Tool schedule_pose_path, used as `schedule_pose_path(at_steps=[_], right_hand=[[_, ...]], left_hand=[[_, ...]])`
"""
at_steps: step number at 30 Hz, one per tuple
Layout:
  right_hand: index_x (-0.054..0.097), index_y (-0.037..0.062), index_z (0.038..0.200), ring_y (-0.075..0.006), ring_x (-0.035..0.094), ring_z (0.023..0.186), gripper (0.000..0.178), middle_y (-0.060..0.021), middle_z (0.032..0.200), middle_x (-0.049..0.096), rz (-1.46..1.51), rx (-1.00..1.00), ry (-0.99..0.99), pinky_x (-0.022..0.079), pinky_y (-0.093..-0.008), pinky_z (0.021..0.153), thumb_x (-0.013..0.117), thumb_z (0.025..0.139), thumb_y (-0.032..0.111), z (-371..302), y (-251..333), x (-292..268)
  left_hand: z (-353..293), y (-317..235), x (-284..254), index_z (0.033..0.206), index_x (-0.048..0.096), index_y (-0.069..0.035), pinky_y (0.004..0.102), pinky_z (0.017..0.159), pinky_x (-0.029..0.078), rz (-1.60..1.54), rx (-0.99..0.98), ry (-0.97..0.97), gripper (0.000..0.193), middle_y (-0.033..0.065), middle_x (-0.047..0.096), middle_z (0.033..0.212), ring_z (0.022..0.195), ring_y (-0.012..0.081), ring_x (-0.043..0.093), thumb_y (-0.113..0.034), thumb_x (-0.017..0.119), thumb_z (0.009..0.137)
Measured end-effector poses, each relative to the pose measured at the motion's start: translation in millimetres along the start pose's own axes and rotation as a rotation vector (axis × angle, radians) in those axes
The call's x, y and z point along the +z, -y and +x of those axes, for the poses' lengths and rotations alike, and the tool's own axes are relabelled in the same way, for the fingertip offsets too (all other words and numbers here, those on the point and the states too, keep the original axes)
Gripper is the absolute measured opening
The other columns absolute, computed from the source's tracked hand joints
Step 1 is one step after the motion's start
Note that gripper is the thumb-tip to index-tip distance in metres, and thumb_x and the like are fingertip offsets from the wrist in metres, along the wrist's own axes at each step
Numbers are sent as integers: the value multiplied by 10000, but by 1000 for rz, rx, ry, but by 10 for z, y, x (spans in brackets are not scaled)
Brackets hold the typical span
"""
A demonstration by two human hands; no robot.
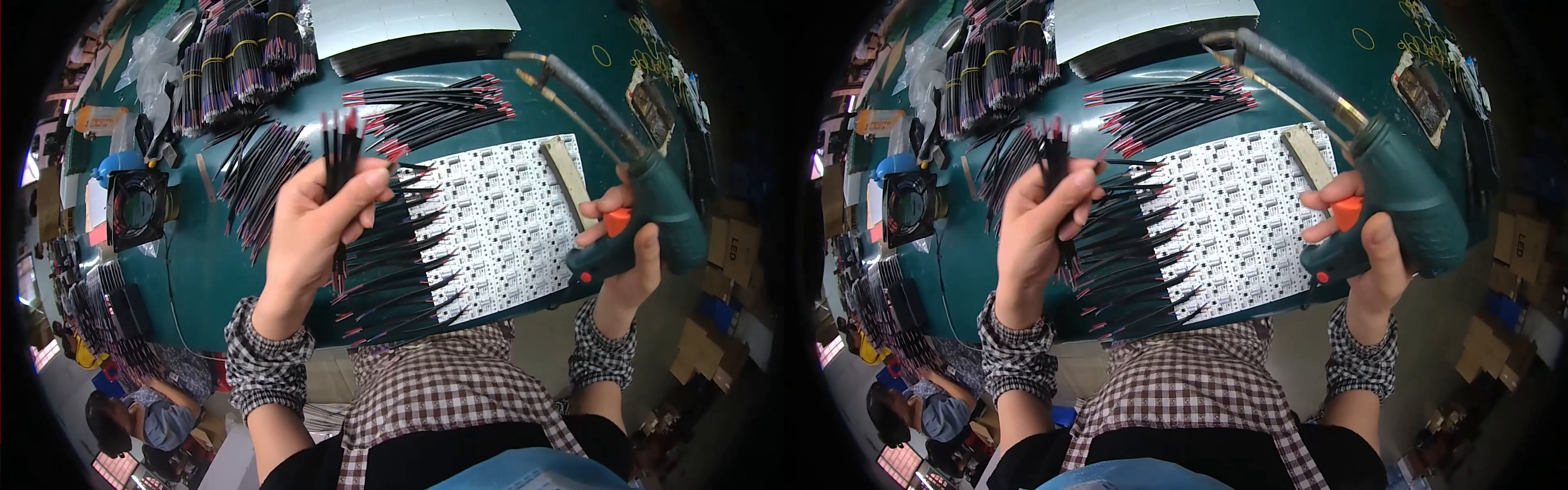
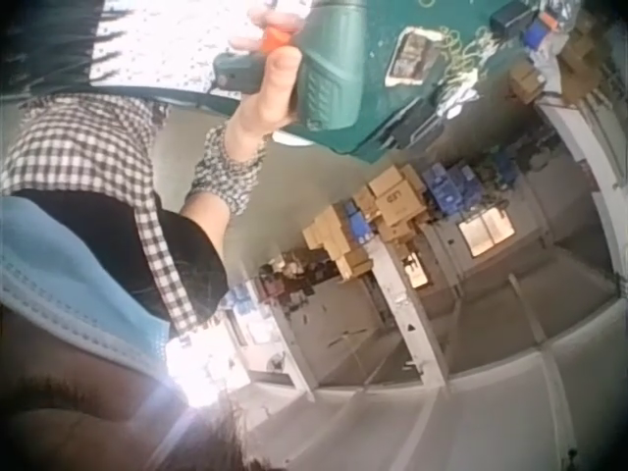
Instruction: The person gathers bundles of wires by hand and applies the heated tip of a soldering tool to their ends.
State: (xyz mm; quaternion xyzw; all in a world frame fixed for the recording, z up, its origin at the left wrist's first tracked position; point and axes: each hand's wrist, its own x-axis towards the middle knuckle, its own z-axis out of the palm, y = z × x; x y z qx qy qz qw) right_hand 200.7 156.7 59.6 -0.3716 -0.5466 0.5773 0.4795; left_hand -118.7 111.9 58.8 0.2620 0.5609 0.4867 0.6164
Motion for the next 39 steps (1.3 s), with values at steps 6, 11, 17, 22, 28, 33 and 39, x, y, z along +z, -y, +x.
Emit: schedule_pose_path(at_steps=[6, 11, 17, 22, 28, 33, 39], right_hand=[[478, -100, 1302, -309, 704, 877, 526, -211, 1025, 639, 42, 139, -104, 615, -322, 645, 590, 953, 278, -294, -175, -13], [408, -117, 1336, -299, 691, 891, 588, -206, 1031, 616, 17, 182, -119, 614, -309, 582, 531, 980, 335, -474, -280, -9], [470, -105, 1305, -313, 702, 904, 519, -212, 1027, 638, 133, 193, -147, 623, -324, 635, 587, 958, 262, -548, -332, 57], [472, -105, 1304, -307, 702, 910, 521, -213, 1032, 639, 122, 201, -146, 624, -324, 638, 589, 957, 264, -581, -343, 67], [480, -108, 1295, -303, 703, 903, 508, -206, 1031, 640, 101, 204, -162, 621, -320, 634, 579, 960, 262, -615, -283, 70], [436, -103, 1319, -305, 695, 896, 522, -208, 1057, 616, -5, 193, -118, 620, -321, 627, 526, 984, 286, -634, -259, 14], [472, -110, 1287, -304, 703, 865, 522, -208, 1044, 626, -62, 226, -113, 609, -328, 660, 544, 965, 296, -742, -209, 66]], left_hand=[[103, 177, 33, 1034, 682, 0, 160, 473, 331, 42, -74, 37, 205, -27, 635, 753, 555, 9, 478, -91, 746, 862], [121, 199, 165, 1049, 661, 24, 175, 470, 339, 200, -23, 14, 220, -1, 646, 760, 539, 22, 475, -108, 727, 886], [128, 254, 78, 1106, 614, 0, 166, 475, 343, 10, -93, 38, 208, 36, 656, 803, 549, 28, 491, -143, 642, 958], [159, 302, 51, 1091, 604, -14, 164, 486, 358, 33, -89, 65, 182, 26, 649, 811, 579, 28, 515, -147, 624, 968], [10, 129, -37, 1099, 595, -26, 161, 509, 368, 156, -39, 62, 173, -2, 617, 795, 614, 29, 527, -142, 612, 972], [27, -94, 129, 997, 638, 3, 197, 597, 409, 400, 74, 94, 128, -23, 597, 757, 655, 38, 507, -107, 643, 932], [322, 272, 366, 832, 636, 26, 328, 601, 463, 739, 210, 11, 155, 119, 632, 701, 622, 200, 604, -120, 663, 787]])
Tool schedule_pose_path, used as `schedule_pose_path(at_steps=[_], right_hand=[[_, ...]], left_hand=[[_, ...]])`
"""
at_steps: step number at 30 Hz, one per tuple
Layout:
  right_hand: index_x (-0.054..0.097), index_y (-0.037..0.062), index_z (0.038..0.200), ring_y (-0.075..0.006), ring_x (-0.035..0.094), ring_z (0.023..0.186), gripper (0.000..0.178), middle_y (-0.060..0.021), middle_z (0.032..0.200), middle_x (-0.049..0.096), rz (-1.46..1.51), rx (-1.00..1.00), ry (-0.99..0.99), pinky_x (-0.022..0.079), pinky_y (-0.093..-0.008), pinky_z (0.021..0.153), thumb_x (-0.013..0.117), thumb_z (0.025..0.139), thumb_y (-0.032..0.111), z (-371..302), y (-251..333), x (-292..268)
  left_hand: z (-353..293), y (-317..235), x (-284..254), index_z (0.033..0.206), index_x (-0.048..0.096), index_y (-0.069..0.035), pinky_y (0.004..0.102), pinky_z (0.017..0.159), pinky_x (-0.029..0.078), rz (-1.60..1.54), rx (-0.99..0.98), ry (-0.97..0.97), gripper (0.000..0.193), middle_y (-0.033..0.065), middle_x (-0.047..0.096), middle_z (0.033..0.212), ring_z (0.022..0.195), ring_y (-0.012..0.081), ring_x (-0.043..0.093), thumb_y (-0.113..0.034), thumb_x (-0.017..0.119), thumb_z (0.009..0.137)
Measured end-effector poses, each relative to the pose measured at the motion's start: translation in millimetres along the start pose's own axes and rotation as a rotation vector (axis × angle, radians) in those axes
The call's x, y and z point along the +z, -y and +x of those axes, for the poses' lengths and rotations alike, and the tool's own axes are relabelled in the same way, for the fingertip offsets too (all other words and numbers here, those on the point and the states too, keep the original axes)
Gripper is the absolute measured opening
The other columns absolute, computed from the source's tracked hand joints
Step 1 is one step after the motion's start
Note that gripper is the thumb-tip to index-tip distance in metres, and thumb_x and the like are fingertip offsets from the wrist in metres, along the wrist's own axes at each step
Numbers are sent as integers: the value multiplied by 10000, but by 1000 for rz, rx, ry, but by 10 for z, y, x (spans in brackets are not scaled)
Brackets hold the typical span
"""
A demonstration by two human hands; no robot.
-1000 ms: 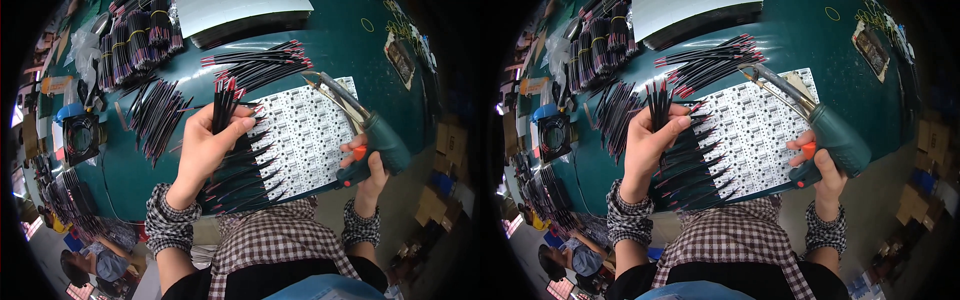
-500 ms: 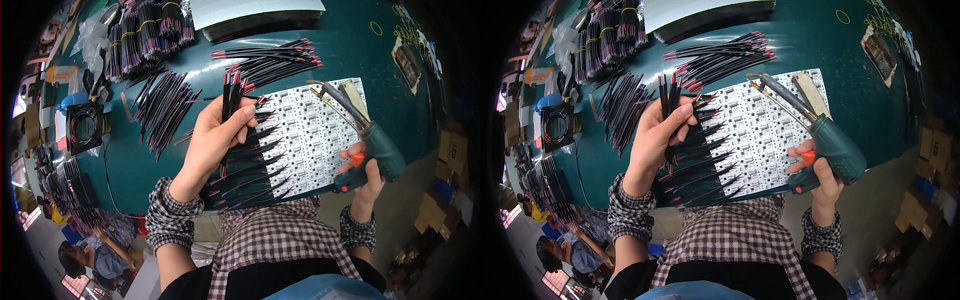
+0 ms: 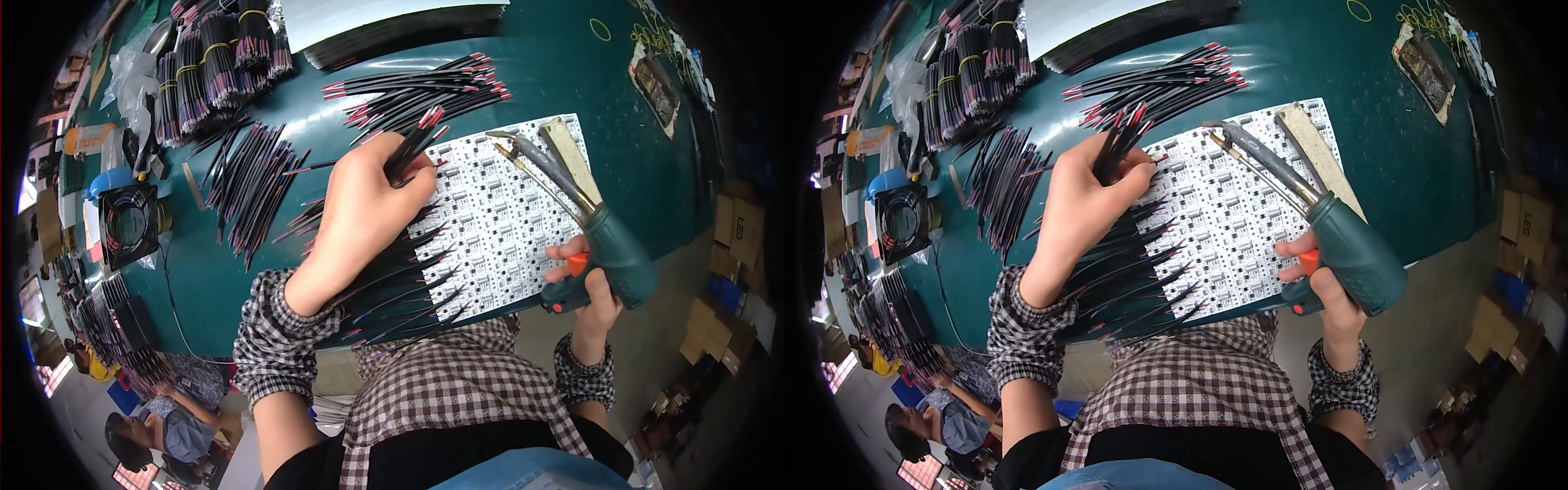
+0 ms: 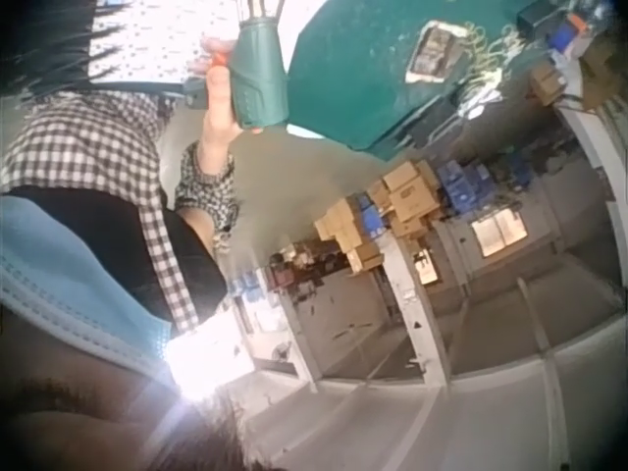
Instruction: The person gathers bundles of wires by hand and applies the heated tip of a soldering tool to their ends.
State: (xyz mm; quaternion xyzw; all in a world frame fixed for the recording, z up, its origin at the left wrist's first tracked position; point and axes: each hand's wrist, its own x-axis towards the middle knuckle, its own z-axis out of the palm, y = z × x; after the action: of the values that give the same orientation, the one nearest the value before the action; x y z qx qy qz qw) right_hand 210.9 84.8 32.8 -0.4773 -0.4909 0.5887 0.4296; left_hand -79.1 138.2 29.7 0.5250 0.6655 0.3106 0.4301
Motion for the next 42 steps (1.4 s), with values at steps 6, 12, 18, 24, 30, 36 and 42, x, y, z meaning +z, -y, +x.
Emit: schedule_pose_path(at_steps=[6, 12, 18, 24, 30, 36, 42], right_hand=[[457, -114, 1314, -288, 704, 858, 589, -190, 1032, 632, -3, 79, -49, 601, -348, 705, 581, 948, 331, -58, 10, -36], [444, -105, 1343, -270, 699, 826, 668, -175, 1024, 639, -62, 105, -31, 594, -354, 728, 615, 929, 391, -76, 27, 43], [464, -101, 1314, -273, 699, 808, 623, -180, 1009, 637, -32, 87, -93, 595, -353, 728, 596, 938, 378, -56, 5, 17], [463, -108, 1303, -272, 689, 791, 623, -179, 1004, 634, -3, 64, -92, 598, -354, 696, 599, 931, 373, -103, -5, 8], [536, -117, 1199, -257, 670, 841, 586, -165, 980, 630, -71, 96, -85, 585, -328, 669, 617, 911, 387, -102, 18, 32], [588, -92, 1086, -218, 664, 811, 526, -157, 966, 639, -136, 155, 1, 548, -308, 687, 622, 905, 400, -85, 60, 92], [605, -66, 1035, -203, 654, 784, 495, -155, 941, 647, -192, 211, -2, 540, -308, 708, 638, 888, 405, -118, 86, 158]], left_hand=[[17, -84, 179, 795, 625, 12, 392, 626, 500, 116, 59, -92, 147, 161, 665, 745, 679, 337, 649, -122, 674, 757], [57, 43, 47, 800, 630, 25, 373, 610, 493, 150, 63, -21, 164, 157, 646, 704, 622, 292, 635, -126, 670, 752], [97, -235, -210, 817, 636, 23, 326, 571, 465, 48, 96, 101, 163, 129, 616, 665, 575, 184, 574, -122, 663, 746], [166, -44, 159, 796, 627, 31, 434, 638, 512, 198, 89, 44, 173, 190, 654, 723, 693, 377, 646, -128, 661, 736], [148, 31, 265, 783, 607, 7, 435, 644, 506, 284, 132, -111, 183, 160, 650, 737, 708, 352, 643, -138, 698, 717], [127, 37, 284, 763, 603, 1, 426, 628, 502, 228, 117, -131, 170, 140, 644, 709, 684, 327, 641, -129, 697, 708], [123, 37, 310, 756, 594, 1, 422, 612, 498, 182, 123, -138, 167, 142, 637, 704, 679, 329, 635, -120, 696, 704]])
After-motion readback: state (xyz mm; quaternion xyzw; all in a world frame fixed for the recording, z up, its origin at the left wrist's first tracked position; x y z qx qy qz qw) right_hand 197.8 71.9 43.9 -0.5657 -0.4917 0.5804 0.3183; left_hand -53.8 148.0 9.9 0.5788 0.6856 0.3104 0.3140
